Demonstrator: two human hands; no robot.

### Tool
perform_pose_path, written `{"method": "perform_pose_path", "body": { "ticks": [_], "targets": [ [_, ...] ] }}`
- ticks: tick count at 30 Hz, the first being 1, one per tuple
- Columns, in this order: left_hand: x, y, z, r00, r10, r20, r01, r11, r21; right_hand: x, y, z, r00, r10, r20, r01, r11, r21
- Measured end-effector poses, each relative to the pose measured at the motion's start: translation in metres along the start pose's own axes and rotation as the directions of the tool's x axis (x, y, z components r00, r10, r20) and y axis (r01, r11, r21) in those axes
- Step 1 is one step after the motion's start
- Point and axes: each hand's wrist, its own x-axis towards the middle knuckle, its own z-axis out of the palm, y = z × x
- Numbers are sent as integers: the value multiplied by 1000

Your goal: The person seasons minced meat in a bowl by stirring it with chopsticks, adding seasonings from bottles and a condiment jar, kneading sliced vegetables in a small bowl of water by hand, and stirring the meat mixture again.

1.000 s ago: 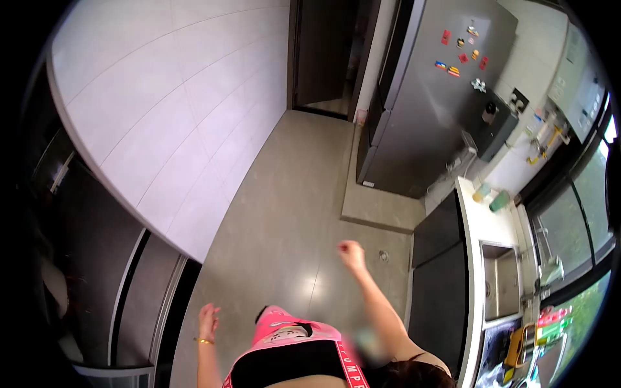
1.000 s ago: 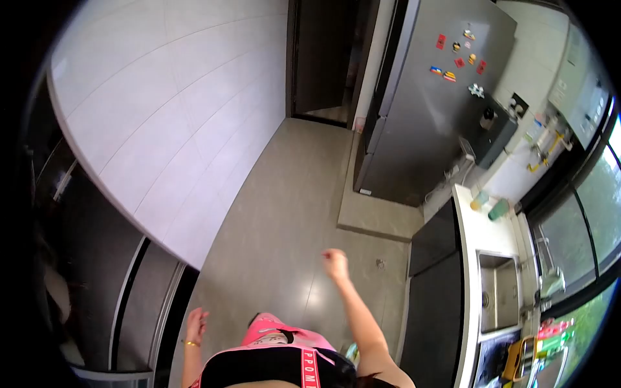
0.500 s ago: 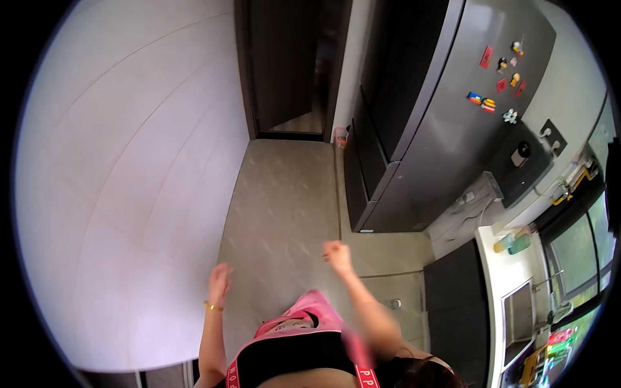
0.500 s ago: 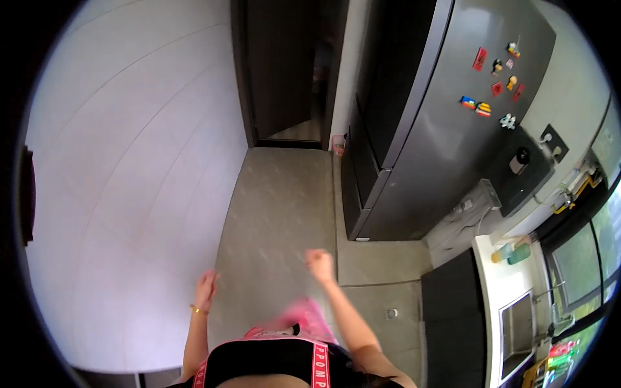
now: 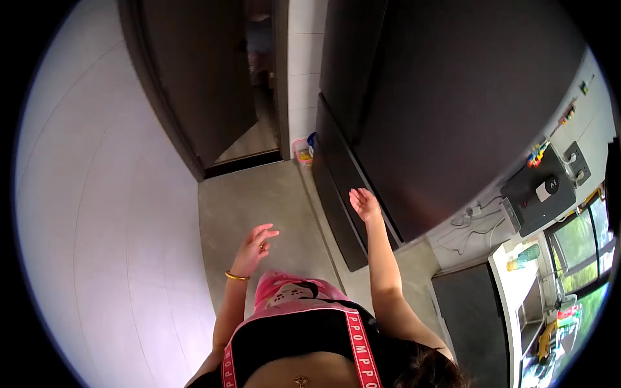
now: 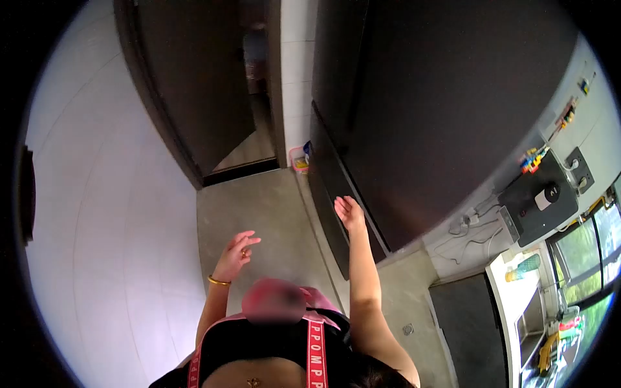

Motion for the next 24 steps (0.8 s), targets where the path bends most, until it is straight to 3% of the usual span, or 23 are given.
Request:
{"method": "perform_pose_path", "body": {
  "ticks": [3, 5, 7, 11, 16, 18, 19, 21, 22, 23, 24],
  "targets": [
    [83, 29, -31, 991, -47, 125, 47, 999, 0, 59, -12, 28, 954, -64, -291, 169, 921, 351],
    [141, 37, -49, 969, -80, 235, 77, 997, 23, 73, -16, 44, 918, -140, -372, 314, 828, 464],
    [200, 52, -69, 926, -200, 321, 214, 977, -8, 101, -13, 34, 911, -198, -362, 397, 659, 639],
    [331, 89, -101, 798, -402, 448, 358, 915, 185, 128, 2, 36, 697, -329, -637, 688, 559, 463],
    [447, 158, -79, 642, -439, 629, 179, 883, 433, 128, 30, 27, 567, -422, -708, 803, 474, 361],
    [478, 178, -56, 589, -385, 710, 90, 905, 416, 109, 44, 74, 441, -307, -843, 825, 510, 245],
    [488, 184, -39, 556, -314, 769, 10, 928, 372, 98, 55, 80, 442, -320, -838, 802, 560, 210],
    [498, 183, -5, 444, -313, 840, 53, 945, 324, 78, 83, 75, 431, -304, -850, 799, 566, 203],
    [501, 182, 13, 366, -319, 874, 59, 945, 321, 65, 100, 76, 466, -419, -779, 765, 634, 117],
    [485, 185, 32, 286, -317, 904, 58, 948, 314, 31, 113, 82, 576, -566, -589, 690, 723, -20],
    [475, 179, 53, 220, -323, 920, 58, 946, 318, 21, 129, 104, 380, -362, -851, 775, 627, 79]
  ]
}}
